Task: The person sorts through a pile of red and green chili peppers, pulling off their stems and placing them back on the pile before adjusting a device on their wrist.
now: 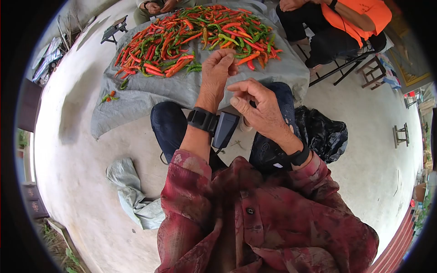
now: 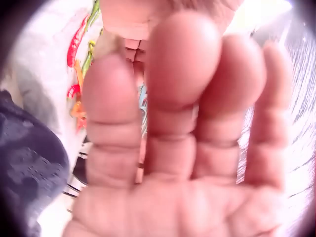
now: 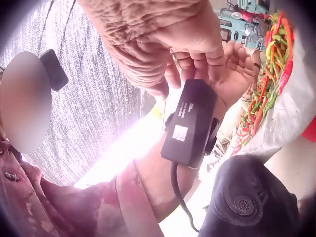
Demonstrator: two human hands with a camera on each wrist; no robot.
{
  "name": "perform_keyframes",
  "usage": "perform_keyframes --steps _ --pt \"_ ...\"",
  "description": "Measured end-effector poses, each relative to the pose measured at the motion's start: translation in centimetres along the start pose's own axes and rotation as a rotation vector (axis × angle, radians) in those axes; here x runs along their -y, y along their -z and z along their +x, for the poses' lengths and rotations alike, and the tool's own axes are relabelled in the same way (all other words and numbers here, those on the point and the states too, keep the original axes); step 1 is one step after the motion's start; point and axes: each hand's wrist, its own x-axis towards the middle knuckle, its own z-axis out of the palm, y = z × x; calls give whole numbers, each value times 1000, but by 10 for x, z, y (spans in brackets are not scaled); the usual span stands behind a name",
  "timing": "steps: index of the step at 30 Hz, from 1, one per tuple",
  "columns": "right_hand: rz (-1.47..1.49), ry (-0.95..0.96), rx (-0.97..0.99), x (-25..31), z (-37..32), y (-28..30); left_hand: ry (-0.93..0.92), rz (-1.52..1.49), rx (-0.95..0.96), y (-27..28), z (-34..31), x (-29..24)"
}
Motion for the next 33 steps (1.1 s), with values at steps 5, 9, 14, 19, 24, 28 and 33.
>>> perform_keyframes --steps 5,9,14,19,24,28,33 --pt "22 -69 -39 -8 6 13 -4 -184 -59 2 2 -18" --pt "55 -158 75 -8 2 13 53 -119 -45 12 5 -29" --pt "13 -133 190 -30 14 21 -515 1052 -2 35 15 -64" --pt "-94 -65 117 -54 72 23 -284 721 -115 92 45 -66" --pt "-113 -147 2 -80 149 16 -8 632 -60 110 80 -29" --pt "-67 -140 20 -118 173 1 -298 1213 125 126 96 5" --pt "-68 -251 -43 -165 164 -7 -169 1604 219 124 87 18"
